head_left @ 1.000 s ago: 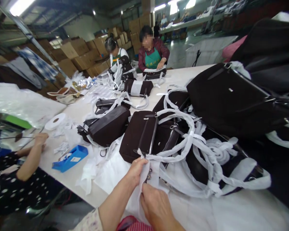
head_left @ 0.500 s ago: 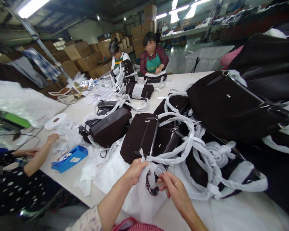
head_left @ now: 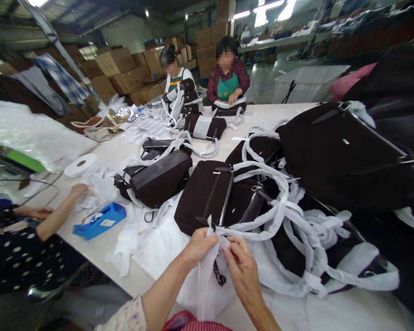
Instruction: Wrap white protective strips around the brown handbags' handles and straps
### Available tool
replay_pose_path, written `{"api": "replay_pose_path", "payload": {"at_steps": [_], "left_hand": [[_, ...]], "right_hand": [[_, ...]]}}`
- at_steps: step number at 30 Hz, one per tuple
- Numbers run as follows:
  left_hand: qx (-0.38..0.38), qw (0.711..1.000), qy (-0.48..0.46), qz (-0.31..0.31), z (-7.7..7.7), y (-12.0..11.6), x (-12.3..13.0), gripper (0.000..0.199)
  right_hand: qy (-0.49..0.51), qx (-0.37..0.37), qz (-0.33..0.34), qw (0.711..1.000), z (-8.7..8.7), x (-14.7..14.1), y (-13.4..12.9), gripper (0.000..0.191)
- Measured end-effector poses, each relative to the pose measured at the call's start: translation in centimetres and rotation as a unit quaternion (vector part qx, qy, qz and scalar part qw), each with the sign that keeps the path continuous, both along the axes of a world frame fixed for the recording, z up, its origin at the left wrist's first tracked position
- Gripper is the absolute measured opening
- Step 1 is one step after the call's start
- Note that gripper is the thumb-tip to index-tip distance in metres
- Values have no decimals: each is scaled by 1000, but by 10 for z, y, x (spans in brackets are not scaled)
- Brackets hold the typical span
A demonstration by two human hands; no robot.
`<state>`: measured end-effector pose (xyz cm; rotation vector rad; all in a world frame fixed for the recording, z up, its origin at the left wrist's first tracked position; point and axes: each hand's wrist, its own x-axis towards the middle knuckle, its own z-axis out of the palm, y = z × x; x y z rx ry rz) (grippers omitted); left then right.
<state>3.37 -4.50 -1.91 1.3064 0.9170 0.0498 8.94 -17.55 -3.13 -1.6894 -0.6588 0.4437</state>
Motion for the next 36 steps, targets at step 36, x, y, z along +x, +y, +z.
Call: {"api": "replay_pose_path", "payload": {"at_steps": [36], "left_hand": [[111, 980, -68, -152, -7, 18, -3, 28]], "right_hand": [[254, 40, -8, 966, -27, 0, 20, 32]]}}
